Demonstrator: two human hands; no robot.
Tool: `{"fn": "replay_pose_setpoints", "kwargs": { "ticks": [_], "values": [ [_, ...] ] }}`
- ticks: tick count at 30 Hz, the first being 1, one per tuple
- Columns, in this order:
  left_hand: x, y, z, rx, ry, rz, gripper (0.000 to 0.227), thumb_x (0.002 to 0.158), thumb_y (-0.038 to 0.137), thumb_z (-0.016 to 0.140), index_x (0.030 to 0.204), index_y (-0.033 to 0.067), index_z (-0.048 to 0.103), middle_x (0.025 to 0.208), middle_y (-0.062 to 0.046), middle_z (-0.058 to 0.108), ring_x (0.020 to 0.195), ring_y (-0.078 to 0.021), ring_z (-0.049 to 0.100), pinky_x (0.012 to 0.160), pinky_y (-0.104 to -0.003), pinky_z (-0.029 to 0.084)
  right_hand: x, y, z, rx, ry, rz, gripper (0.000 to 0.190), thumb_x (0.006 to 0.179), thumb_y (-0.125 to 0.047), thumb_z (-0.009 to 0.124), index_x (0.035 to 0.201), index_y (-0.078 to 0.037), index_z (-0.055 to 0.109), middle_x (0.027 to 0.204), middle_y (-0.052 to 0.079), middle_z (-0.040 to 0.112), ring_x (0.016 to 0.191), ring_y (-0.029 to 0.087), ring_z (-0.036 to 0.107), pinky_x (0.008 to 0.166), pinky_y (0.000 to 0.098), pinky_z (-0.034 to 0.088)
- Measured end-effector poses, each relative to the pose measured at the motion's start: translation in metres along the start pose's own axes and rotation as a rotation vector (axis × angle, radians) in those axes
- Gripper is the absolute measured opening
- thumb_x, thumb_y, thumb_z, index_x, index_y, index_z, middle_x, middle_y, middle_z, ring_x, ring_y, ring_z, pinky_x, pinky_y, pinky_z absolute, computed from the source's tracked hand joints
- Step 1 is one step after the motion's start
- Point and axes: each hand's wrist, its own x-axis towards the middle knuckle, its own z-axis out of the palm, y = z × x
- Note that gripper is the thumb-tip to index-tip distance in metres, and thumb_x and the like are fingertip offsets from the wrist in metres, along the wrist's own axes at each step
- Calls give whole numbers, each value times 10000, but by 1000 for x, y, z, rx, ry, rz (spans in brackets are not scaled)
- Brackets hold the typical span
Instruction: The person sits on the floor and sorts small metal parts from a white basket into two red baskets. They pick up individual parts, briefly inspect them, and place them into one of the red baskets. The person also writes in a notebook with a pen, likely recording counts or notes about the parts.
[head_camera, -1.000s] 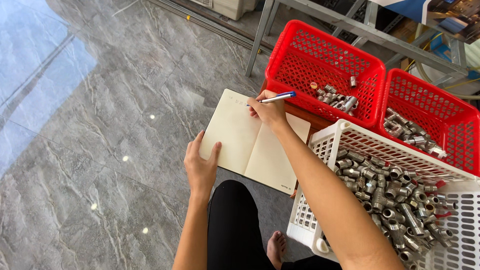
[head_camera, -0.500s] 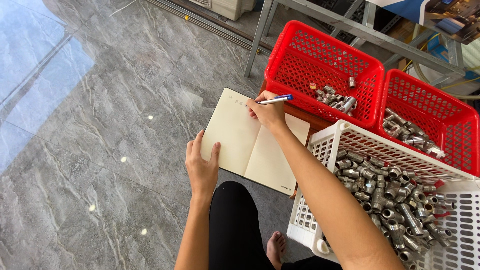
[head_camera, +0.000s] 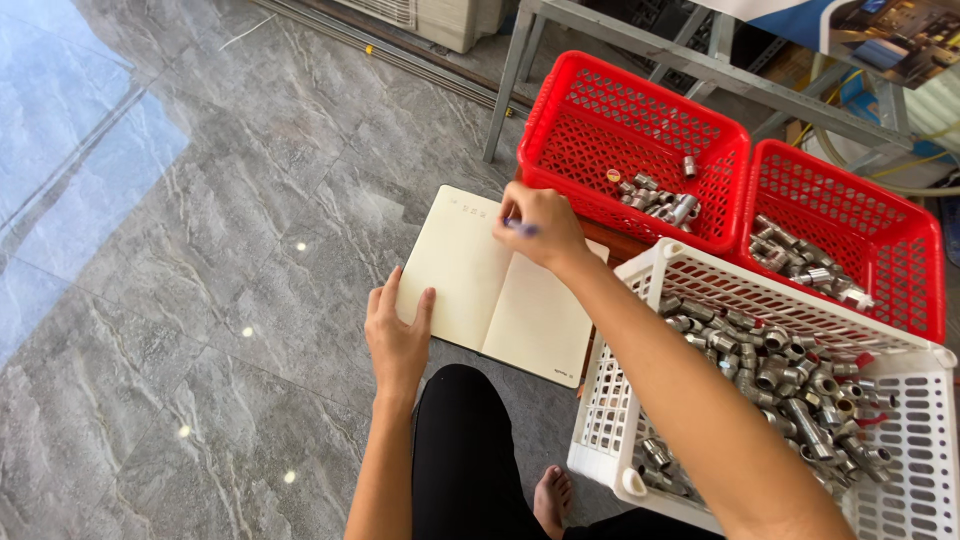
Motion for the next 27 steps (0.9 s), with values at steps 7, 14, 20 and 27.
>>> {"fn": "replay_pose_setpoints", "kwargs": {
  "ticks": [7, 14, 20, 27],
  "values": [
    [-11, 20, -6, 97, -4, -19, 576, 972, 464, 669, 1403, 88, 603, 1184, -99, 599, 1089, -284, 599, 860, -407, 513, -27, 33, -2, -577, -171, -324, 110, 789, -85, 708, 834, -186, 708, 888, -17, 704, 917, 225, 727, 755, 372, 624],
    [-46, 73, -8, 379, 158, 203, 679, 955, 375, 662, 1541, 136, 415, 1594, -106, 308, 1408, -354, 210, 1038, -592, 144, -74, 9, -75, -296, -222, -295, 235, 784, -198, 676, 1012, -231, 720, 859, 8, 706, 821, 278, 730, 769, 442, 604],
    [-92, 136, 20, 38, -61, 389, 495, 912, 264, 716, 1383, 170, 598, 1370, -112, 578, 1301, -322, 500, 1050, -444, 311, -151, 20, -177, -116, -198, -194, 145, 807, -341, 717, 906, -236, 724, 759, -13, 716, 759, 223, 726, 725, 385, 582],
    [-140, 190, 41, -136, -799, 168, 746, 948, 212, 646, 1578, 36, 286, 1517, -277, 400, 1399, -454, 419, 1087, -567, 410, -222, 85, -152, -381, -515, 148, 308, 824, -586, 695, 933, -316, 794, 720, -59, 753, 809, 232, 757, 771, 399, 585]
  ]
}}
